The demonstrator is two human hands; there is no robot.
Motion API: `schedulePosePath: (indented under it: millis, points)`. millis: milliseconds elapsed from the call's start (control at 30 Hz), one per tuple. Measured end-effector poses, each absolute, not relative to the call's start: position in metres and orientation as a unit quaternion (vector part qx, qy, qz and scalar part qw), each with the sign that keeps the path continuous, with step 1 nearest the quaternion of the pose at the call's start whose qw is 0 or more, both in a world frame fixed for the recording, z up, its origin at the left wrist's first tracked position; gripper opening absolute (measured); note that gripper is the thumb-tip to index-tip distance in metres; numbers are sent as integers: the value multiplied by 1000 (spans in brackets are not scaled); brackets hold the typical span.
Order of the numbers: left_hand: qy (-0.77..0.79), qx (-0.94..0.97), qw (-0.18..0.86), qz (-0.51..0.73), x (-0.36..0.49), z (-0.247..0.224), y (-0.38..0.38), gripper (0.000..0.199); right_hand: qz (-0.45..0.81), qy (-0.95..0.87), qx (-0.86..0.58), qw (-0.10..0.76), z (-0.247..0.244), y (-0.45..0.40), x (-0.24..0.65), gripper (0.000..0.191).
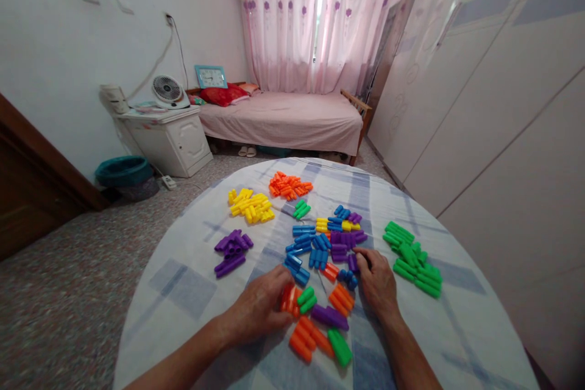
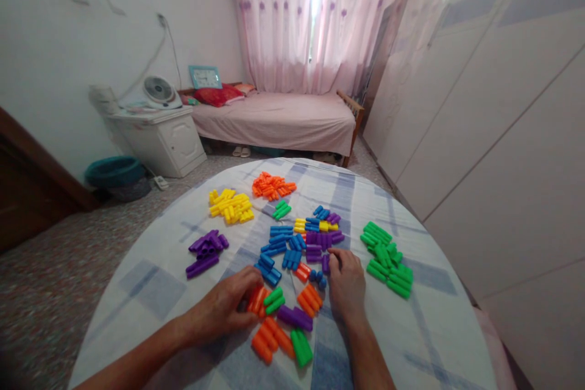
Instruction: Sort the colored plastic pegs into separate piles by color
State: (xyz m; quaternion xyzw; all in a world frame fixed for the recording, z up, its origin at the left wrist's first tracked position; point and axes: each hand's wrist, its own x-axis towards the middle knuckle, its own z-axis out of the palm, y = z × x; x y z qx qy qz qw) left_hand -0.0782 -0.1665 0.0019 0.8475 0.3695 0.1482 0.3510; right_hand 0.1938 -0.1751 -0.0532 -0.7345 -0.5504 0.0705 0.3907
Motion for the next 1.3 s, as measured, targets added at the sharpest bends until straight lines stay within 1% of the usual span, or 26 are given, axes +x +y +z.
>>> schedulePosePath:
  millis: [100, 167, 300, 367, 467, 533, 700, 833, 933, 1000, 1067, 1167, 1233, 1300]
  points:
    - [408, 793, 424, 155, -86, 4, -158, 25, 71, -550, -737, 388, -53, -175, 194, 34]
    - [428, 750, 470, 183, -89, 6, -145, 28, 69, -550, -738, 385, -53, -175, 194, 34]
    - [431, 649, 567, 268, -82, 9, -107, 44, 64, -550, -739, 383, -53, -175, 194, 34]
    - [413, 616, 608, 283, -75, 11, -92, 49, 66, -550, -740, 381, -54, -175, 194, 34]
    - [382, 602, 641, 285, -65, 10, -81, 51, 73, -550, -741, 379, -54, -175, 195, 33]
    - [374, 597, 644, 299, -58, 7, -78, 52, 74, -551, -740, 378, -55, -175, 195, 33]
    - [410, 565, 622, 354, -37, 4, -43, 53, 77, -550, -741, 377, -55, -174, 195, 32]
    - [451, 538, 581, 412, -19, 18, 7, 55, 80, -551, -739, 379, -54, -174, 195, 33]
    - [479, 543, 538, 432, -12, 26, 25, 56, 81, -551, -737, 384, -53, -174, 195, 33]
    - [495, 555, 511, 431, -10, 26, 18, 50, 79, -549, -736, 387, -54, -174, 195, 33]
    - [493, 580, 505, 408, -8, 20, -2, 37, 76, -547, -738, 388, -54, -174, 194, 33]
    - [426, 695, 475, 331, -4, 9, -47, 20, 74, -546, -739, 388, -54, -173, 193, 32]
    - [347, 801, 405, 273, -1, 4, -75, 18, 73, -546, -738, 390, -54, -173, 193, 33]
    - [278, 885, 302, 220, 3, 1, -96, 19, 72, -548, -736, 391, -53, -173, 192, 33]
